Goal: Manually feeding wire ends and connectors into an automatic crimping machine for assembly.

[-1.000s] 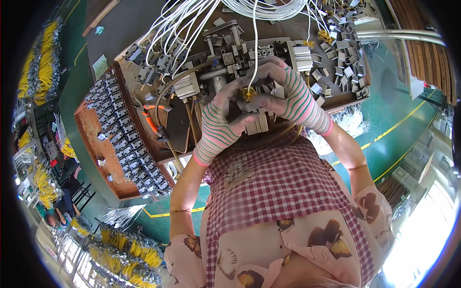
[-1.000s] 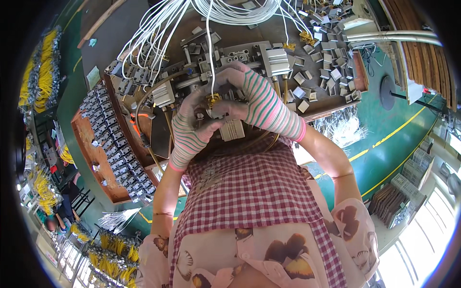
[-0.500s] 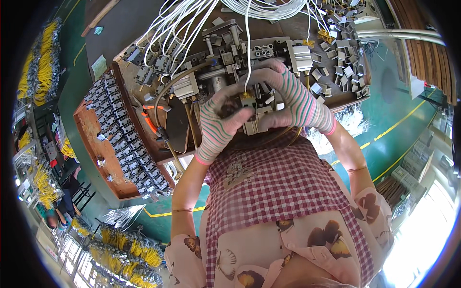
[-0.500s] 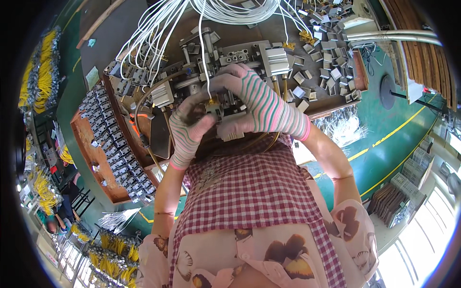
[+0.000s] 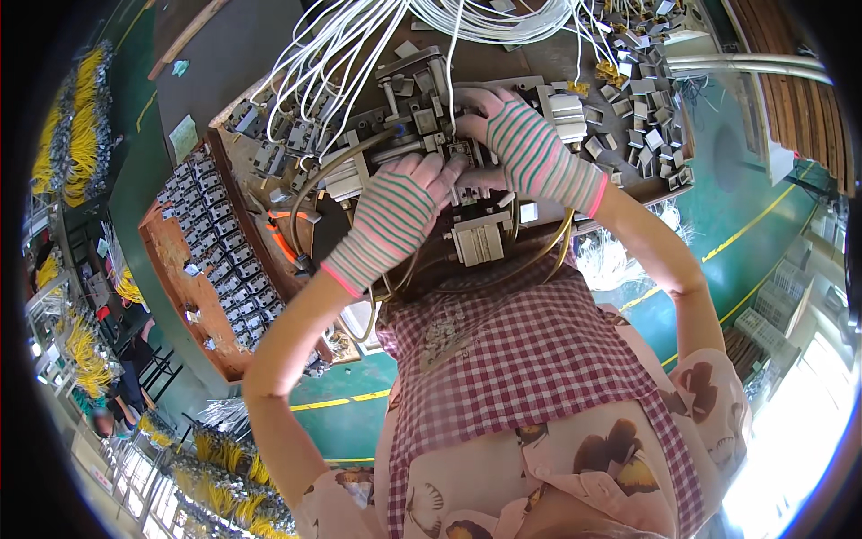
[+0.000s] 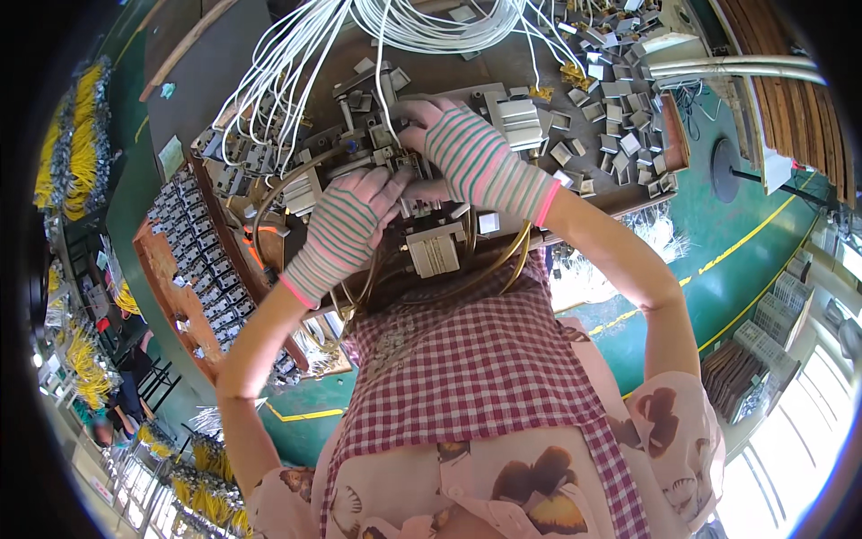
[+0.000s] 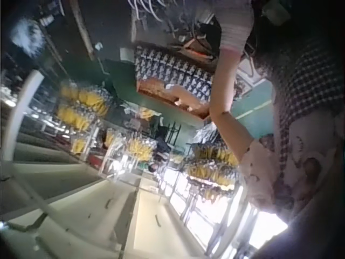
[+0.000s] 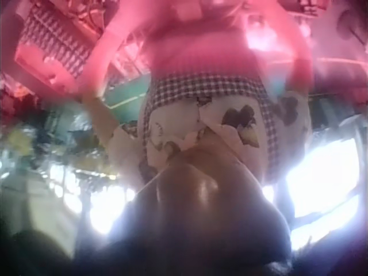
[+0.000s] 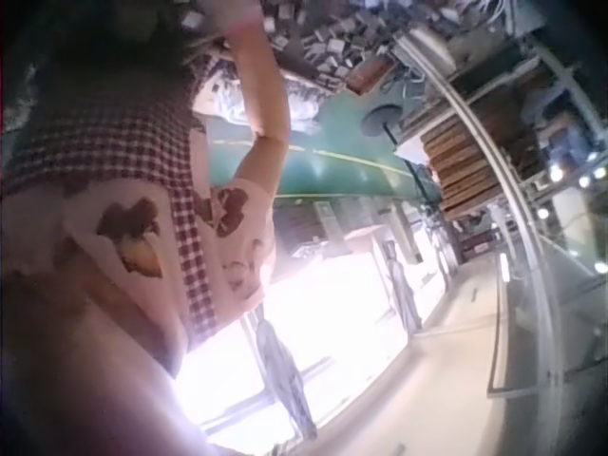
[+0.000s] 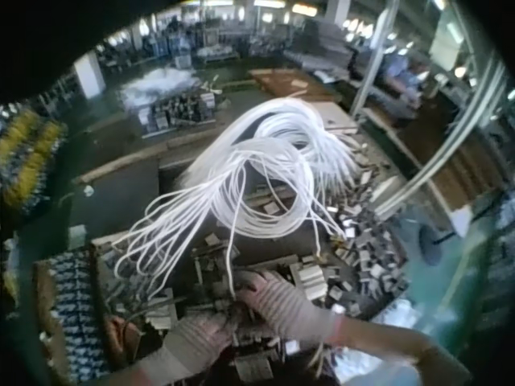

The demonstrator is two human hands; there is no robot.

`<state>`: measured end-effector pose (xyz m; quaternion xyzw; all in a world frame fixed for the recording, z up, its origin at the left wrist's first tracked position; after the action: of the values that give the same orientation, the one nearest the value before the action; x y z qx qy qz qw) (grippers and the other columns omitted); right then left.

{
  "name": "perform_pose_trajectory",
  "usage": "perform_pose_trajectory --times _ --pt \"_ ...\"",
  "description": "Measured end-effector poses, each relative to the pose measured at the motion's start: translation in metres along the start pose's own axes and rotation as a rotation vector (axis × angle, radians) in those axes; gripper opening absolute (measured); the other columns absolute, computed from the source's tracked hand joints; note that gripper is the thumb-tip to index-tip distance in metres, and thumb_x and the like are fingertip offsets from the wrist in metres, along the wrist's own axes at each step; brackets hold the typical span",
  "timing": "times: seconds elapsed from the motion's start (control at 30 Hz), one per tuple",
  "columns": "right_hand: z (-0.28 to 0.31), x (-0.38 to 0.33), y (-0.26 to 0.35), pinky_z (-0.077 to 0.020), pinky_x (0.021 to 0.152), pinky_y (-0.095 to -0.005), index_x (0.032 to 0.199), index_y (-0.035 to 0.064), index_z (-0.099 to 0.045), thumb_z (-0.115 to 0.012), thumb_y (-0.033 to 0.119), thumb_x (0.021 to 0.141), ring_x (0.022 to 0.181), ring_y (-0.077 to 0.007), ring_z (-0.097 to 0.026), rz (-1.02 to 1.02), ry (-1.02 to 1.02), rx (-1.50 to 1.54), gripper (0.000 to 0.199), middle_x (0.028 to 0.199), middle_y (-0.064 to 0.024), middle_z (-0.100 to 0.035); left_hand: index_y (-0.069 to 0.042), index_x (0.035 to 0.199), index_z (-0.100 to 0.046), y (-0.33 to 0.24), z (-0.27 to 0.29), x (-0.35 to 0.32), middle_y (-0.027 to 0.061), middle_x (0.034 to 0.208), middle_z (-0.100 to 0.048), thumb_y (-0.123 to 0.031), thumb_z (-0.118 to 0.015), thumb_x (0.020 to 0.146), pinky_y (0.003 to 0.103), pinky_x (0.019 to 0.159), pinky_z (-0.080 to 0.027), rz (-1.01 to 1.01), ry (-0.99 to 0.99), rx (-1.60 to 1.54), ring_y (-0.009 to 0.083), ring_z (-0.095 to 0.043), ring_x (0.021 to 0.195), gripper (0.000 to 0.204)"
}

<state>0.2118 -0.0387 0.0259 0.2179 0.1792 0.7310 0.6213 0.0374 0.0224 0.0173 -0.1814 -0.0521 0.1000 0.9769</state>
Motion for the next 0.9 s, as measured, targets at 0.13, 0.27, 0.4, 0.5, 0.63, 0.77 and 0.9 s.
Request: perform_pose_trajectory --times 0.13,0.27,0.4,0.5,0.63,0.77,0.9 --pt "-0.007 -0.005 0.002 -0.0394 0.102 -0.0452 0.121 0.0043 -0.053 -0.082 0.027 0.064 0.119 -0.0379 -0.048 -0.055 -0.162 0.095 0.068 0.134 -0.0166 -0.048 -0.003 0.126 -0.055 0.016 -0.001 0.009 0.0061 0.096 -0.054 -0.017 -0.059 0.080 0.034 0.077 -0.050 -0.185 0.159 0.064 0.0222 -0.054 0.086 0.049" --pt "-0.005 -0.003 0.004 -0.0395 0.101 -0.0448 0.120 0.0055 -0.049 -0.084 0.023 0.060 0.117 -0.0376 -0.049 -0.050 -0.220 0.108 0.072 0.131 -0.0159 -0.051 -0.004 0.127 -0.055 0.020 0.000 0.013 0.0058 0.095 -0.055 -0.016 -0.056 0.080 0.034 0.079 -0.049 -0.263 0.203 0.061 0.0221 -0.055 0.088 0.049" --pt "-0.007 -0.003 0.008 -0.0397 0.101 -0.0447 0.120 0.0058 -0.049 -0.084 0.023 0.060 0.117 -0.0368 -0.049 -0.059 -0.217 0.069 0.072 0.130 -0.0160 -0.052 -0.004 0.129 -0.054 0.022 -0.003 0.011 0.0059 0.095 -0.055 -0.018 -0.056 0.080 0.035 0.079 -0.048 -0.282 0.185 0.057 0.0226 -0.055 0.088 0.051" --pt "-0.010 -0.005 0.002 -0.0370 0.104 -0.0466 0.126 0.0060 -0.049 -0.084 0.025 0.061 0.120 -0.0383 -0.048 -0.066 -0.211 0.089 0.077 0.131 -0.0172 -0.051 -0.005 0.126 -0.056 0.020 -0.003 0.013 0.0055 0.092 -0.055 -0.017 -0.049 0.086 0.033 0.081 -0.048 -0.300 0.168 0.116 0.0213 -0.055 0.087 0.043" --pt "0.011 -0.009 0.000 -0.0448 0.097 -0.0390 0.118 0.0043 -0.058 -0.082 0.013 0.069 0.112 -0.0315 -0.057 -0.072 -0.268 0.274 0.055 0.120 -0.0156 -0.059 -0.006 0.130 -0.054 0.022 0.000 0.012 0.0072 0.095 -0.058 -0.011 -0.057 0.080 0.036 0.083 -0.049 -0.064 0.413 0.009 0.0251 -0.057 0.088 0.051" --pt "0.056 -0.060 -0.075 -0.0535 0.075 -0.0356 0.106 0.0077 -0.067 -0.075 0.023 0.080 0.078 -0.0262 -0.067 -0.685 -0.648 -0.071 0.032 0.093 -0.0122 -0.069 -0.011 0.135 -0.052 0.028 0.026 -0.003 0.0125 0.110 -0.064 -0.016 -0.057 0.090 0.034 0.086 -0.050 0.207 -0.222 -0.681 0.0252 -0.063 0.099 0.046" --pt "0.023 -0.071 -0.147 -0.0512 0.081 -0.0358 0.110 0.0017 -0.065 -0.072 0.035 0.084 0.092 -0.0279 -0.067 -0.600 -0.507 -0.275 0.043 0.101 -0.0165 -0.070 -0.009 0.131 -0.057 0.013 0.017 0.021 0.0117 0.118 -0.064 -0.040 -0.059 0.092 0.035 0.094 -0.048 0.335 -0.248 -0.828 0.0234 -0.062 0.104 0.050"
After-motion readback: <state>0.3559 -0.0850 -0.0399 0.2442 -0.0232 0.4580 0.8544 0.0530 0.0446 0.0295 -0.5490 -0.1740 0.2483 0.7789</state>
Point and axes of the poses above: each hand's wrist, its own x-axis towards the middle knuckle, its own z-axis out of the back of the hand, y = z × x, the point moved 3 cm from there along x, towards the middle knuckle
